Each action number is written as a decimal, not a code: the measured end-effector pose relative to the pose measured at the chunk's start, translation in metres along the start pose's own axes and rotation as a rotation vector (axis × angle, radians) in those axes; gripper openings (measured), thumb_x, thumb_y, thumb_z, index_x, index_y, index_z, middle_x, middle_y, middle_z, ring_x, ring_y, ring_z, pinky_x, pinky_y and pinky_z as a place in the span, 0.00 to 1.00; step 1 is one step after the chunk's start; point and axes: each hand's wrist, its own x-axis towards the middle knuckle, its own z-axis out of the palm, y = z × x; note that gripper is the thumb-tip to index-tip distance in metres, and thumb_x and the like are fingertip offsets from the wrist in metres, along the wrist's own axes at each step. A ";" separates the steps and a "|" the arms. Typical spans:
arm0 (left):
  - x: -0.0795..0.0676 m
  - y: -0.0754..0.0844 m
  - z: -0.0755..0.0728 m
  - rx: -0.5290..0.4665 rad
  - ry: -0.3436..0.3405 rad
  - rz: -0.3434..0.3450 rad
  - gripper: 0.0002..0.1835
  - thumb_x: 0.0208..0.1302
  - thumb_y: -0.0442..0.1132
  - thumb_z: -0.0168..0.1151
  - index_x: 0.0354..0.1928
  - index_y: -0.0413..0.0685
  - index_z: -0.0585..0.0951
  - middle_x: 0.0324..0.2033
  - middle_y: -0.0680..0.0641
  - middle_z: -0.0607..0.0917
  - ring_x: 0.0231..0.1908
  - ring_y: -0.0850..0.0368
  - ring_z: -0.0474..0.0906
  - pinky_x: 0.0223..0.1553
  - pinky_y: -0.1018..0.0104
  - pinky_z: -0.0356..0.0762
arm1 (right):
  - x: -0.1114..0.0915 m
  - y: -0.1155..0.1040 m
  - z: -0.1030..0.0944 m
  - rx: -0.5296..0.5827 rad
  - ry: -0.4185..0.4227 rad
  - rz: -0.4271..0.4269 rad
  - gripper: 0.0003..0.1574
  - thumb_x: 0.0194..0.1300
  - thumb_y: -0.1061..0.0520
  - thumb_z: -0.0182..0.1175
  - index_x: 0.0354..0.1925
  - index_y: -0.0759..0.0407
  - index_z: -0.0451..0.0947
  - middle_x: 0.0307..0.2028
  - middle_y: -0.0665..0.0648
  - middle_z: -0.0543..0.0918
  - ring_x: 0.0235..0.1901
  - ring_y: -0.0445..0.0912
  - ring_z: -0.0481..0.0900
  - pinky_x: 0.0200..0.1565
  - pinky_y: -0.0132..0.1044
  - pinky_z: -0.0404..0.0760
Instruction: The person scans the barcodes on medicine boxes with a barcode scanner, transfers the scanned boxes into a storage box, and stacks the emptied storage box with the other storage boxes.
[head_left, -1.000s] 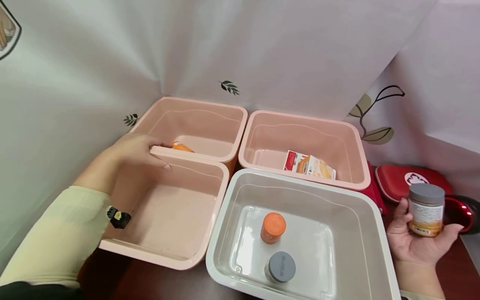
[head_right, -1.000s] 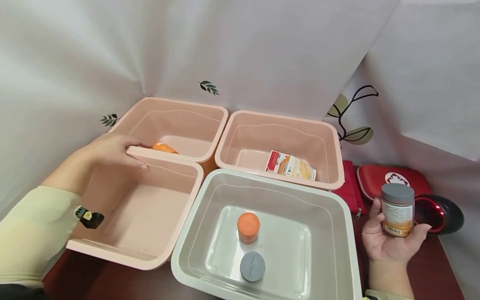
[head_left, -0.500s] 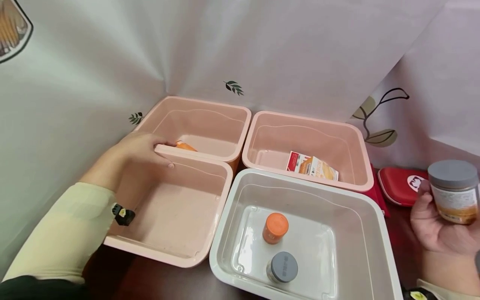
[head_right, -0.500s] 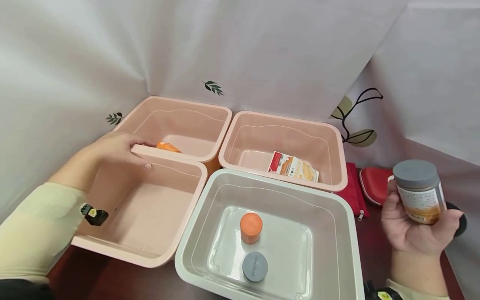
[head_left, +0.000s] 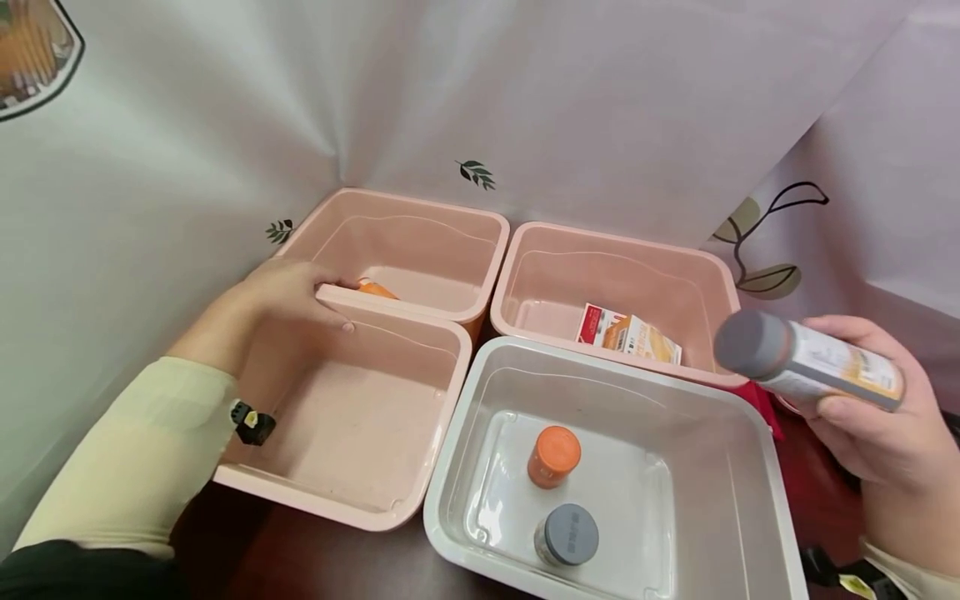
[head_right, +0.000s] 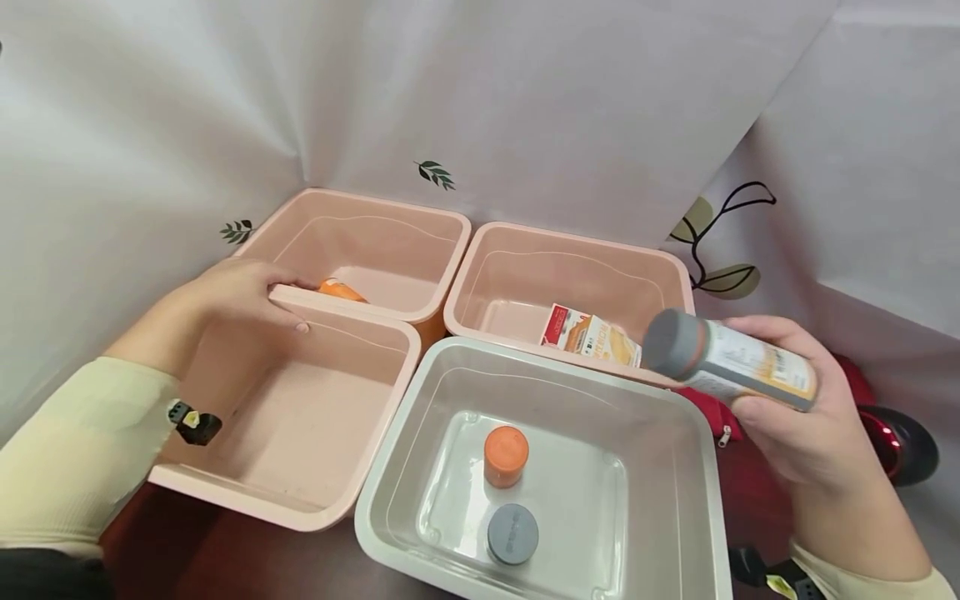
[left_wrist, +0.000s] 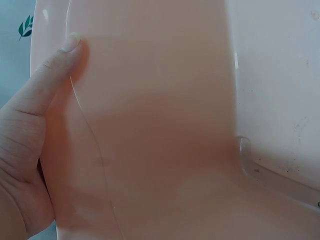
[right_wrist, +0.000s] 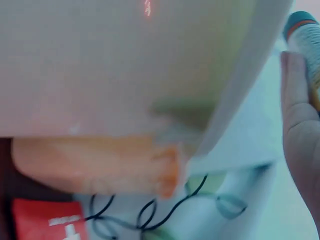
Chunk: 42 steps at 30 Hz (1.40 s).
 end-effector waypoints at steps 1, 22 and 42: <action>0.000 0.000 0.000 0.001 0.000 0.001 0.40 0.49 0.63 0.84 0.62 0.50 0.87 0.50 0.46 0.90 0.49 0.46 0.84 0.58 0.40 0.75 | 0.002 -0.002 0.000 -0.088 0.019 0.030 0.38 0.58 0.91 0.45 0.68 0.86 0.62 0.61 0.78 0.77 0.50 0.62 0.85 0.52 0.45 0.88; 0.004 0.012 0.005 -0.015 0.004 -0.014 0.39 0.49 0.63 0.84 0.61 0.52 0.88 0.49 0.47 0.91 0.49 0.46 0.84 0.57 0.42 0.76 | 0.081 0.008 0.026 -1.279 0.026 0.574 0.35 0.61 0.71 0.75 0.63 0.55 0.77 0.49 0.58 0.84 0.39 0.51 0.88 0.37 0.35 0.87; 0.012 0.015 0.004 -0.002 0.004 0.000 0.39 0.49 0.63 0.84 0.61 0.53 0.88 0.51 0.47 0.90 0.50 0.45 0.84 0.57 0.42 0.76 | 0.181 0.079 0.080 -1.459 -0.251 0.477 0.33 0.54 0.60 0.84 0.57 0.50 0.84 0.50 0.52 0.87 0.41 0.49 0.84 0.42 0.40 0.84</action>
